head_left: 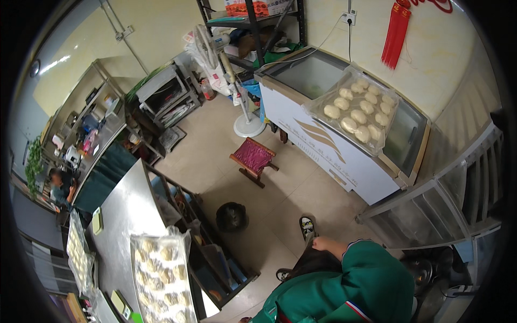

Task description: The person retrieves dough balls from a tray, rolls one into a long strip, flattens it with a rolling pin, spreads a paste, sprinkles chopped green onions, and rolls the dough into a scorpion bun. The finished bun is placed on a tray.

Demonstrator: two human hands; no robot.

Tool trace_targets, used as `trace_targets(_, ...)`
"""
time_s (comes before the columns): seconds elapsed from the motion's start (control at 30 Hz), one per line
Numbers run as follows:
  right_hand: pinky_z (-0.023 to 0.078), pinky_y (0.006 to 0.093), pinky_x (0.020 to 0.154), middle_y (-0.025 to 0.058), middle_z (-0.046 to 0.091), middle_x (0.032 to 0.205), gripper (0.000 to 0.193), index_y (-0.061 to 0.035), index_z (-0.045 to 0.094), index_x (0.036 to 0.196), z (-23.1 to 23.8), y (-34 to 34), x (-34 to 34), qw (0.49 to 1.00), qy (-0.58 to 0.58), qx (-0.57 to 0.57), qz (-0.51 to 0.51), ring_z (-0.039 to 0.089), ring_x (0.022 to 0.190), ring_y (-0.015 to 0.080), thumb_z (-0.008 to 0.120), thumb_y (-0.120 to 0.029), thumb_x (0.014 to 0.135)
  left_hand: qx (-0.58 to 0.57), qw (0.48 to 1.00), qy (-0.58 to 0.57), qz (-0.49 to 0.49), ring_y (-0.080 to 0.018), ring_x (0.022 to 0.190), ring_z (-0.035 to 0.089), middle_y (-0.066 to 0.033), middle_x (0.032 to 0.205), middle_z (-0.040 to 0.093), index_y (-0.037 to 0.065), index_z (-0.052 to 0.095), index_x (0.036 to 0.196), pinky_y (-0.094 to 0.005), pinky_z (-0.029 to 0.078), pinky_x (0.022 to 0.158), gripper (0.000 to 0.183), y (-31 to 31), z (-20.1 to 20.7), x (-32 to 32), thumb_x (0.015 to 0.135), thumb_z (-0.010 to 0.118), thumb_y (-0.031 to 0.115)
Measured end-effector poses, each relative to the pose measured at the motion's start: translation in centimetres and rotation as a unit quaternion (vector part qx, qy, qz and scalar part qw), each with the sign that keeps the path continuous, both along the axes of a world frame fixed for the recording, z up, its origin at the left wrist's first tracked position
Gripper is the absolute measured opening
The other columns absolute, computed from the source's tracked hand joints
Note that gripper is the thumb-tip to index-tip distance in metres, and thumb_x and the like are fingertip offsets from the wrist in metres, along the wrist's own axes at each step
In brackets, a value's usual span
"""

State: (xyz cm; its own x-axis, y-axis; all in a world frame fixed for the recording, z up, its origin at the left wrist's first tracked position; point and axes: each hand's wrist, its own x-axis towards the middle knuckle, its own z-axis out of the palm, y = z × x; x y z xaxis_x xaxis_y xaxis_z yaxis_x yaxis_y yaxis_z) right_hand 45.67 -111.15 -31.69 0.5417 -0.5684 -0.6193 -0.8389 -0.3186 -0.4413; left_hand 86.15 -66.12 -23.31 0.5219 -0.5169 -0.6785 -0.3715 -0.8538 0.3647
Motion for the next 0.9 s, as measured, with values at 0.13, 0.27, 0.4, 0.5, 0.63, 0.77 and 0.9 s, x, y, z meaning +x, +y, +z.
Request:
trace_targets(0.13,0.053,0.0513,0.078,0.0202,0.072,0.1,0.032,-0.0027,0.075,0.088,-5.1,-4.0,-7.8,0.999,0.036,0.012,-0.029,0.068,0.089,0.0393,0.065,-0.033,0.086,-0.003,1.0,-0.006,-0.009,-0.0396,0.095,0.07,-0.0208,0.097,0.073,0.005,0.075,0.097,-0.049,0.055,0.083,0.04,-8.2,1.5,-0.3,0.089,0.066,0.044)
trace_targets(0.27,0.052,0.0549,0.078,0.0257,0.069,0.092,0.038,0.0017,0.074,0.087,-2.7,-12.3,-10.3,0.989,0.029,0.086,-0.118,0.065,0.084,0.0443,0.065,-0.035,0.084,-0.008,1.0,-0.011,-0.028,-0.0396,0.094,0.071,-0.021,0.095,0.074,0.005,0.075,0.097,-0.0489,0.055,0.082,0.04,-17.4,2.8,-0.9,0.089,0.067,0.043)
trace_targets(0.4,0.052,0.0514,0.075,0.0239,0.066,0.089,0.024,-0.0027,0.065,0.094,8.0,-24.1,-6.1,0.974,-0.183,-0.06,-0.122,0.065,0.085,0.0428,0.062,-0.026,0.09,-0.022,0.998,-0.006,-0.063,-0.0395,0.092,0.071,-0.0213,0.093,0.074,0.004,0.075,0.096,-0.0488,0.055,0.081,0.04,-26.8,3.0,-1.9,0.088,0.067,0.043)
trace_targets(0.5,0.052,0.0464,0.081,0.0163,0.064,0.111,0.026,-0.0054,0.063,0.11,17.9,-33.0,-2.6,0.925,-0.278,-0.239,-0.098,0.063,0.098,0.0361,0.067,-0.02,0.089,0.006,0.996,-0.006,-0.087,-0.0377,0.093,0.072,-0.0204,0.093,0.074,0.003,0.075,0.099,-0.0464,0.055,0.082,0.039,-34.8,2.1,-2.1,0.088,0.069,0.039)
trace_targets(0.63,0.048,0.0433,0.09,0.0098,0.058,0.12,0.037,-0.0078,0.061,0.118,27.2,-42.6,-2.2,0.842,-0.261,-0.457,-0.119,0.058,0.106,0.0293,0.073,-0.018,0.084,-0.001,0.996,0.009,-0.093,-0.034,0.098,0.072,-0.0193,0.103,0.075,0.0,0.071,0.112,-0.0421,0.056,0.086,0.045,-44.2,1.9,-2.2,0.089,0.069,0.038)
trace_targets(0.77,0.047,0.0429,0.09,0.0107,0.055,0.119,0.044,-0.0079,0.059,0.119,28.8,-47.6,-3.9,0.857,-0.104,-0.463,-0.201,0.055,0.11,0.0282,0.077,-0.021,0.081,-0.004,0.991,0.007,-0.135,-0.0333,0.101,0.071,-0.0186,0.107,0.074,-0.001,0.068,0.118,-0.0409,0.056,0.088,0.048,-50.1,3.1,-1.5,0.091,0.068,0.038)
trace_targets(0.9,0.05,0.0443,0.078,0.0116,0.064,0.105,0.03,-0.008,0.063,0.103,26.1,-48.4,-5.7,0.892,0.01,-0.404,-0.2,0.063,0.097,0.0298,0.076,-0.022,0.081,0.032,0.979,0.023,-0.198,-0.0331,0.101,0.071,-0.0187,0.105,0.074,0.0,0.069,0.114,-0.0415,0.055,0.089,0.045,-54.2,3.9,0.6,0.09,0.067,0.039)
